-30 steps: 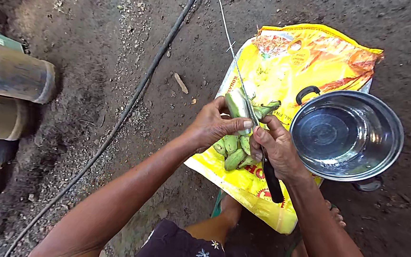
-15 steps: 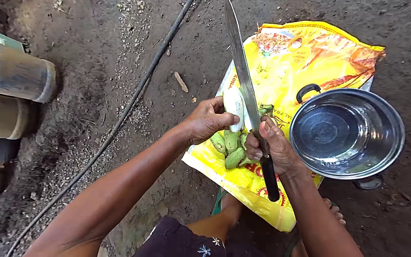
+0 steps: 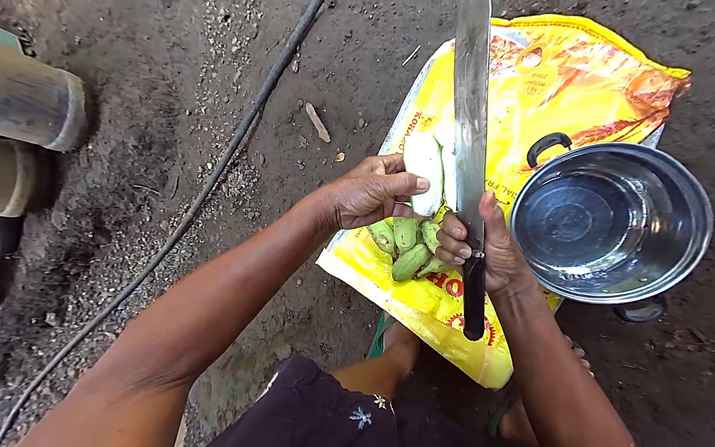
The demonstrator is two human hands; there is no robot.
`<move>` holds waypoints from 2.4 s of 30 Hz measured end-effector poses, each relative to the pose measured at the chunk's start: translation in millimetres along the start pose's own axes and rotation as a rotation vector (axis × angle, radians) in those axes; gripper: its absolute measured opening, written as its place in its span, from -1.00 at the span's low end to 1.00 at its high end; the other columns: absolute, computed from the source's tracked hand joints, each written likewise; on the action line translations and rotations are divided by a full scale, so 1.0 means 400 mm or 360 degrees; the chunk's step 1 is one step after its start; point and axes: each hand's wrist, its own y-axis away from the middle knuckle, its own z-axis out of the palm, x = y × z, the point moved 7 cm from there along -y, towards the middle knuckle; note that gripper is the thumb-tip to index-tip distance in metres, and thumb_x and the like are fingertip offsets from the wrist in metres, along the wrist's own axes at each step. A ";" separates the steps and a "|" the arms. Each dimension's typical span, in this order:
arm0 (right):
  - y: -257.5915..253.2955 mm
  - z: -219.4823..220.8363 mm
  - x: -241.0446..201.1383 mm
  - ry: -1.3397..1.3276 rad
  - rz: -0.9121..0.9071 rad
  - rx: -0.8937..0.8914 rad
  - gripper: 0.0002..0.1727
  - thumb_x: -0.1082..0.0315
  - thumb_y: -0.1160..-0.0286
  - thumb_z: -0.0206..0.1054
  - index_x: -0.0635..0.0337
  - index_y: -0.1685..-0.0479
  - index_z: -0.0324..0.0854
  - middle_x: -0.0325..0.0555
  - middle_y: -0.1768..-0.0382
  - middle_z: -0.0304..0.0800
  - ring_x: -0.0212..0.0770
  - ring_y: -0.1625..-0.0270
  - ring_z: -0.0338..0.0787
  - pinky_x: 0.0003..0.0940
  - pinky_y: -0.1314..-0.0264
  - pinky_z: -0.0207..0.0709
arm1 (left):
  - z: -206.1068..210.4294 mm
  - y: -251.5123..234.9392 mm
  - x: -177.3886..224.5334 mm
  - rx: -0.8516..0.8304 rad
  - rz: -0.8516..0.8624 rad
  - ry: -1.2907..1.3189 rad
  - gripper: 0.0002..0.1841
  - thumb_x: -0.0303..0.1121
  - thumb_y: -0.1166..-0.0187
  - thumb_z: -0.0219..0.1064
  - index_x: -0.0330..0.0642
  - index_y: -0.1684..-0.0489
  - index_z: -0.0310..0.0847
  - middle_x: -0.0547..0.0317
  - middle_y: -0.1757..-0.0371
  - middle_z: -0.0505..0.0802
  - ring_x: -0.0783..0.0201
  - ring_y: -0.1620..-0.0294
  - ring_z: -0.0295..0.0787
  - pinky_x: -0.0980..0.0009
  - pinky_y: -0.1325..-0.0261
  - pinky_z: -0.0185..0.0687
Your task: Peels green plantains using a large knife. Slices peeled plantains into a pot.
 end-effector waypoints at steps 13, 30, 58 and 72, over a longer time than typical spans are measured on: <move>0.033 0.002 -0.017 0.0839 -0.0119 0.0474 -0.44 0.02 -0.61 0.25 0.28 -0.38 0.42 -0.35 0.62 0.58 -0.51 0.67 0.50 -0.62 0.54 0.48 | -0.031 -0.017 -0.017 0.0349 0.0047 0.0228 -0.75 -0.50 -0.76 0.10 -0.18 -0.33 0.38 0.11 -0.02 0.79 0.28 0.03 0.83 0.36 -0.13 0.78; 0.023 0.039 -0.038 0.1352 -0.0385 0.0553 -0.14 -0.02 -0.39 0.47 0.09 -0.70 0.26 -0.37 0.54 0.62 -0.50 0.58 0.55 -0.61 0.50 0.51 | 0.018 0.004 0.012 0.0232 0.0156 0.0251 -0.63 -0.63 -0.61 0.08 -0.14 -0.34 0.31 0.07 -0.04 0.78 0.23 0.00 0.84 0.28 -0.18 0.79; 0.037 0.024 -0.075 0.1186 -0.0236 0.0297 -0.56 0.05 -0.37 0.56 0.01 -0.13 0.58 -0.36 0.56 0.64 -0.53 0.60 0.56 -0.66 0.47 0.53 | 0.058 0.007 0.031 0.0042 0.0036 -0.0268 -0.62 -0.71 -0.49 0.32 -0.21 -0.22 0.47 0.17 0.05 0.86 0.38 0.06 0.85 0.44 -0.11 0.79; 0.029 0.013 -0.073 0.1170 -0.0400 0.0333 -0.78 0.06 -0.42 0.54 -0.05 0.25 0.69 -0.38 0.68 0.55 -0.49 0.67 0.54 -0.60 0.53 0.53 | 0.060 0.007 0.042 -0.0067 0.0056 -0.0657 -0.55 -0.70 -0.43 0.41 -0.26 -0.29 0.49 0.16 0.00 0.86 0.44 0.00 0.85 0.51 -0.16 0.77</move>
